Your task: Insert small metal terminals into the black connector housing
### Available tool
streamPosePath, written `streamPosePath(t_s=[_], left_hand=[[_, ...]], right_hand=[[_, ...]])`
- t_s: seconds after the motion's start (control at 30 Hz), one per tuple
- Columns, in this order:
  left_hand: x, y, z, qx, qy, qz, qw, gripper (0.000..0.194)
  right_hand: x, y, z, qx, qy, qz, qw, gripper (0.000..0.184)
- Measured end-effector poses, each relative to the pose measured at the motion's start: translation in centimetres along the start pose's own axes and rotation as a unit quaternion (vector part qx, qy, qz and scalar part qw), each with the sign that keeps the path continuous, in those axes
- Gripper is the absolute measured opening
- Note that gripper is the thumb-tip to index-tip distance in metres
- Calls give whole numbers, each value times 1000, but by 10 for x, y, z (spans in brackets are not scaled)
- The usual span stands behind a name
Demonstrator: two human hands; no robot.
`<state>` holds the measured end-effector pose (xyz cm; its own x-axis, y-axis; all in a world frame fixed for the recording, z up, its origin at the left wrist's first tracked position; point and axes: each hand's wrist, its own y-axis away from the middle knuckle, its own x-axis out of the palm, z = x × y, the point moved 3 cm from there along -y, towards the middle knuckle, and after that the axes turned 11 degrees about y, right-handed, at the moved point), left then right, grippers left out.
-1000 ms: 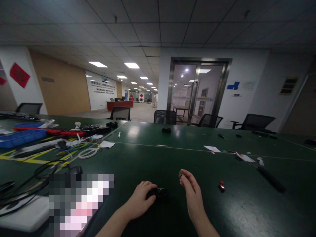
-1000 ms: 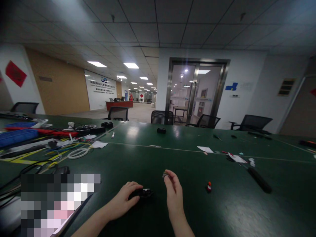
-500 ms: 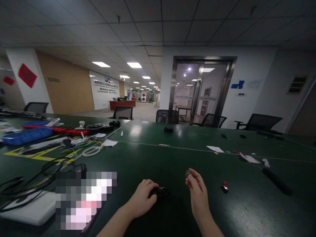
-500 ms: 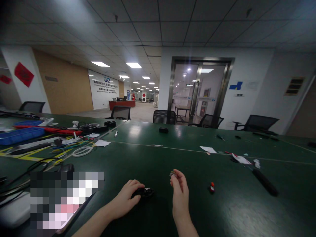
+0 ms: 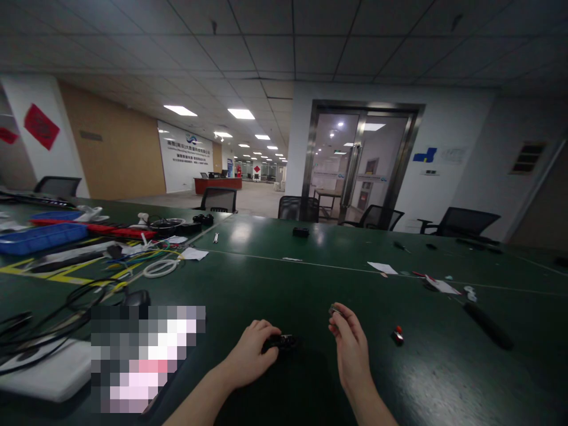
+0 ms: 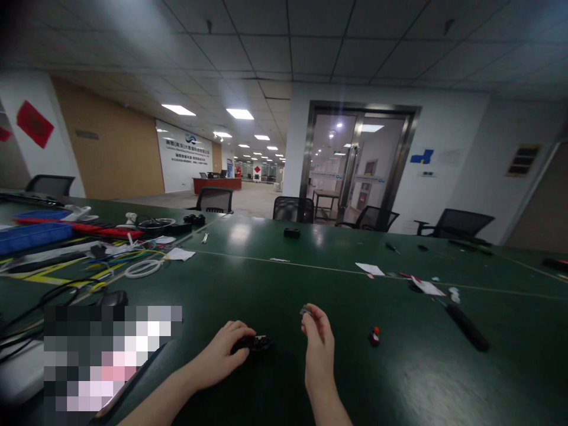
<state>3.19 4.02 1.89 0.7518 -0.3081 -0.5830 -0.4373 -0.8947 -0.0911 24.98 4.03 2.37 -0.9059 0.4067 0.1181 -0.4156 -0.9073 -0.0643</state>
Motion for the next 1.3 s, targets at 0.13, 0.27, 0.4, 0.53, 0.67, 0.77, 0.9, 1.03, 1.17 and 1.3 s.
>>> streamPosePath(t_s=[0.13, 0.27, 0.4, 0.53, 0.67, 0.77, 0.9, 1.03, 1.17, 1.3], left_hand=[[-1, 0, -2, 0, 3, 3, 1000, 32], [1, -1, 4, 9, 3, 0, 1000, 34], [1, -1, 8, 10, -3, 2, 1000, 32], [0, -1, 6, 10, -6, 8, 1000, 29], [-1, 0, 1, 13, -8, 21, 1000, 33], [0, 0, -2, 19, -16, 28, 999, 35], [0, 0, -2, 15, -14, 28, 999, 34], [-1, 0, -2, 13, -10, 29, 999, 34], [-2, 0, -1, 16, -6, 31, 999, 35], [-1, 1, -3, 15, -7, 30, 999, 35]], right_hand=[[1, -1, -1, -6, 3, 5, 1000, 41], [2, -1, -3, -5, 3, 11, 1000, 42], [2, -1, -4, -4, 10, 16, 1000, 42], [3, 0, -3, 1, 13, 29, 999, 43], [4, 0, -4, 2, 19, 39, 999, 43], [5, 0, -5, 2, 19, 38, 999, 45], [6, 1, -3, -3, 20, 48, 999, 46], [11, 6, 0, -4, 52, 93, 994, 43], [17, 13, 3, -4, 91, 148, 985, 42], [25, 20, 3, -12, 143, 202, 969, 37]])
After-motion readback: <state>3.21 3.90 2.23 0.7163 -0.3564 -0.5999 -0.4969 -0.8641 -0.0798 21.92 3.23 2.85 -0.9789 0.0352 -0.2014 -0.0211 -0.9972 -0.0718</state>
